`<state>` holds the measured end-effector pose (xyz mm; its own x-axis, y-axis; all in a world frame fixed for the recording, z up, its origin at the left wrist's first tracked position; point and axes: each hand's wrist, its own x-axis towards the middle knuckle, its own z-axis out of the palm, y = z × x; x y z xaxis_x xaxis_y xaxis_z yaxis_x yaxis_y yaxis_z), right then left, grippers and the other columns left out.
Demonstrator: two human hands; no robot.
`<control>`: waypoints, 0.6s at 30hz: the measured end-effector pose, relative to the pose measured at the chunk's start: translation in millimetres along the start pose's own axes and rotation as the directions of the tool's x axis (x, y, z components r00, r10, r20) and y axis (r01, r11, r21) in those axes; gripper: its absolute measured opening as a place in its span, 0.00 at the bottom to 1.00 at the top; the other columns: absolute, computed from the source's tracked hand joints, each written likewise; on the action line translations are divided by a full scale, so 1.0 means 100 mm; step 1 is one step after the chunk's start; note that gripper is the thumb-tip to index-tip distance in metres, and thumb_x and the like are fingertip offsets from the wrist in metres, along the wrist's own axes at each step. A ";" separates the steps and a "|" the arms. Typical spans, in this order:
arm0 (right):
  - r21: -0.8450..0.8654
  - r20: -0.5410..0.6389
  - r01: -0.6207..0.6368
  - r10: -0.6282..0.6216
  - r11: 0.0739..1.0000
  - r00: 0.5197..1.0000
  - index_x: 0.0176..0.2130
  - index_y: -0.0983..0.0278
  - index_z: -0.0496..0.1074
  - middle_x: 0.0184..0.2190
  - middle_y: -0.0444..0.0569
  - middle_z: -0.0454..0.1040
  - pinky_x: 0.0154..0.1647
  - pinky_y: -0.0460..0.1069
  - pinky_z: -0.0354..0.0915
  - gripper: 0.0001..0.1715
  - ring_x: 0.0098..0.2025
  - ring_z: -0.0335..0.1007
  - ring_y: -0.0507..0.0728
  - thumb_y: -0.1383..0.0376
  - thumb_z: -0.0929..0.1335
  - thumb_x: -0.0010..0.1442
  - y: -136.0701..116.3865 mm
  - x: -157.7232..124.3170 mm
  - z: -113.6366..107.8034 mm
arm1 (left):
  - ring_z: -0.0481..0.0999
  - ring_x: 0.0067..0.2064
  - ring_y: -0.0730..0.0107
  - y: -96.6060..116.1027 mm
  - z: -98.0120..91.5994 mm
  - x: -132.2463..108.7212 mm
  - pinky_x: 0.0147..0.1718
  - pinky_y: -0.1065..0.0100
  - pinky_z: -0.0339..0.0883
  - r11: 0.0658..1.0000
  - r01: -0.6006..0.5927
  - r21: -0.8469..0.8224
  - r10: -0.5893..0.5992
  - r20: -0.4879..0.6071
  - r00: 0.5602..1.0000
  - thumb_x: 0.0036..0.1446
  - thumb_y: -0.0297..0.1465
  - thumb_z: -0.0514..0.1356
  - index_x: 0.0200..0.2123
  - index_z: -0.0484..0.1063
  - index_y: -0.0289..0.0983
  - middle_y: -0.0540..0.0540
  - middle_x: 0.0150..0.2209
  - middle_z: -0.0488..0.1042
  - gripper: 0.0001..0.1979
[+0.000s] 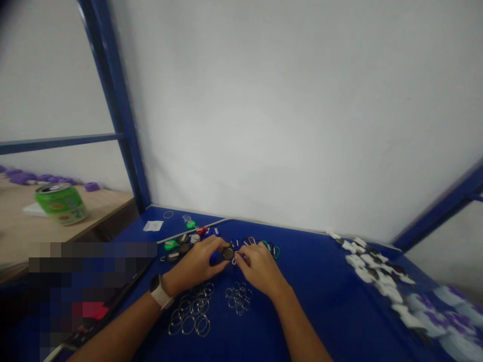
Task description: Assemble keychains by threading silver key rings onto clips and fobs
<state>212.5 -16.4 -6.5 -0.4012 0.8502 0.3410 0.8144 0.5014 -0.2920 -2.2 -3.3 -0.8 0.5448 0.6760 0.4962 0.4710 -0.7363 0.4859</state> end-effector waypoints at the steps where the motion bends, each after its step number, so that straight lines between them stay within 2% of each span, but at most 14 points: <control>1: -0.001 0.004 -0.001 0.001 1.000 1.000 0.33 0.63 0.72 0.25 0.44 0.73 0.43 0.53 0.56 0.14 0.31 0.69 0.55 0.61 0.63 0.69 0.00 0.00 0.00 | 0.74 0.44 0.61 0.00 0.00 0.00 0.44 0.63 0.68 1.000 0.001 -0.001 -0.001 0.001 1.000 0.59 0.28 0.62 0.43 0.68 0.39 0.46 0.41 0.74 0.09; 18: -0.017 0.013 0.004 -0.004 1.000 1.000 0.32 0.63 0.72 0.25 0.44 0.73 0.41 0.53 0.56 0.16 0.30 0.68 0.55 0.61 0.62 0.70 -0.01 0.00 0.01 | 0.73 0.45 0.61 -0.02 0.00 -0.01 0.44 0.62 0.69 1.000 0.009 0.000 -0.009 0.002 1.000 0.61 0.30 0.61 0.43 0.69 0.39 0.45 0.42 0.74 0.07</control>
<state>211.4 -16.5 -6.8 -0.4097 0.8502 0.3307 0.8198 0.5021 -0.2753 -3.5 -2.5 -2.1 0.5418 0.6824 0.4907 0.4755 -0.7303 0.4905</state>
